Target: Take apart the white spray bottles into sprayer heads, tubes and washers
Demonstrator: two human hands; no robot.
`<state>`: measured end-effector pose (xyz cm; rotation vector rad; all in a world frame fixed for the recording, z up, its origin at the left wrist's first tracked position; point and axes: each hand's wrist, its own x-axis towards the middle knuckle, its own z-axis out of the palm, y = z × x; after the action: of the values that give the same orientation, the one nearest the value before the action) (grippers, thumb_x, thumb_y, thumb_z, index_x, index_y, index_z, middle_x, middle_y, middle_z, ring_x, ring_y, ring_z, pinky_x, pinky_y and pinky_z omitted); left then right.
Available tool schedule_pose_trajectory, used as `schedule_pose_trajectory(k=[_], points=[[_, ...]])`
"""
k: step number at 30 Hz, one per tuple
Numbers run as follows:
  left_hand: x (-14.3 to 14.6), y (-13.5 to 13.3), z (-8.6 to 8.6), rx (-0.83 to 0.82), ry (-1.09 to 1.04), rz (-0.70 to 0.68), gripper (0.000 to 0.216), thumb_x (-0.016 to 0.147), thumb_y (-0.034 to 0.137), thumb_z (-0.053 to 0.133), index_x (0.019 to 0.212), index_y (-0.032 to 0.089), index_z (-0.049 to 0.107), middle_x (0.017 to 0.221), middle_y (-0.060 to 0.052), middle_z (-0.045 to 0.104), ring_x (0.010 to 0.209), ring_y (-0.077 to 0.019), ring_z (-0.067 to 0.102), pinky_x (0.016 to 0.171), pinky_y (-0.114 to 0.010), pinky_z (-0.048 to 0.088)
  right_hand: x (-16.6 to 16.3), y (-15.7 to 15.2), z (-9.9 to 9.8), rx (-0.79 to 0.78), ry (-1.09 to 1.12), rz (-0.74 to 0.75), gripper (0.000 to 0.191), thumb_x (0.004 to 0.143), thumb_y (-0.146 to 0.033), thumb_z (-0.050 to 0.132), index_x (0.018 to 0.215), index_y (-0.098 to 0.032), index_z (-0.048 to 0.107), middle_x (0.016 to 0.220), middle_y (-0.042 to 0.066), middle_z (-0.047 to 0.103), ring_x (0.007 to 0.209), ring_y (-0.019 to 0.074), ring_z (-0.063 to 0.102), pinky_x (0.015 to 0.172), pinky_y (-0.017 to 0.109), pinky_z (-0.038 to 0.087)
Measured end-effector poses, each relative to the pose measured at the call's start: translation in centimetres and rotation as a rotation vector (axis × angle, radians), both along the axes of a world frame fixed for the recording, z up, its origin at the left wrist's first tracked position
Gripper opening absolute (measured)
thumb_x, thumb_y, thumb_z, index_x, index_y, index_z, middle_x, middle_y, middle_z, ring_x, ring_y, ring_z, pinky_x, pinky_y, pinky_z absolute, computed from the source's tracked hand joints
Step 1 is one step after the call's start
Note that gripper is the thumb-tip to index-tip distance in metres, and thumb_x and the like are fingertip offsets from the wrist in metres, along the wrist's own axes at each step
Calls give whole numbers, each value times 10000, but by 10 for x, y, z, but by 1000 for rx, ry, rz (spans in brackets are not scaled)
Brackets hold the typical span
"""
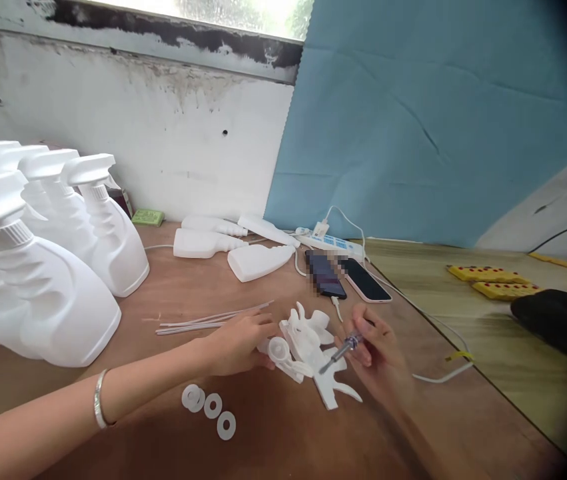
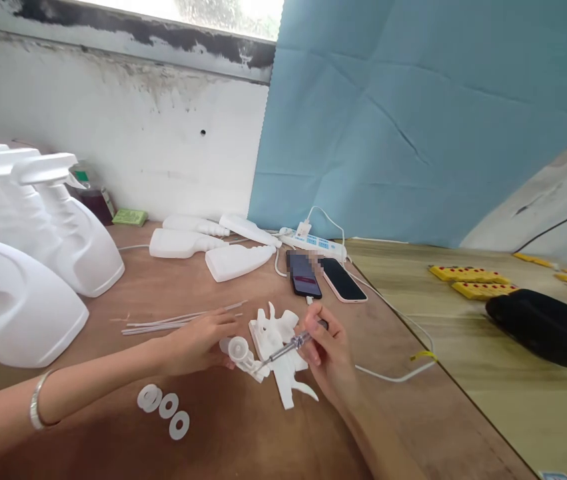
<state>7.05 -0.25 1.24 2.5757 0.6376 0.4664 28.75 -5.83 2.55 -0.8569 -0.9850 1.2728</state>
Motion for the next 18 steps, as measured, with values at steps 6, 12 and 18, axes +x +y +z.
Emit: schedule_pose_trajectory(k=[6,12,18], points=[[32,10,-9,135,4,79,432,663,364,706,1031,190,562,983,-50,555,907,-209,480,778,-302,402,-7,-17,6,45,36,178,226,720,-312,642,806,-235,448,428,-104,323,382,46,191,392,187,164],[30,10,-4,181,-5,181,594,670,458,668,1132,139,474,1061,-104,551,962,-249,476,831,-371,409,-16,-27,-1,-29,-55,440,306,666,-320,687,683,-193,409,489,-92,294,438,45,233,438,199,186],[-26,9,-13,203,135,317,600,805,385,524,1306,119,326,1333,-137,403,1206,-251,377,1004,-387,315,-36,-42,-7,-163,-414,824,470,744,-616,475,620,-167,404,537,-39,390,474,57,300,447,208,198]])
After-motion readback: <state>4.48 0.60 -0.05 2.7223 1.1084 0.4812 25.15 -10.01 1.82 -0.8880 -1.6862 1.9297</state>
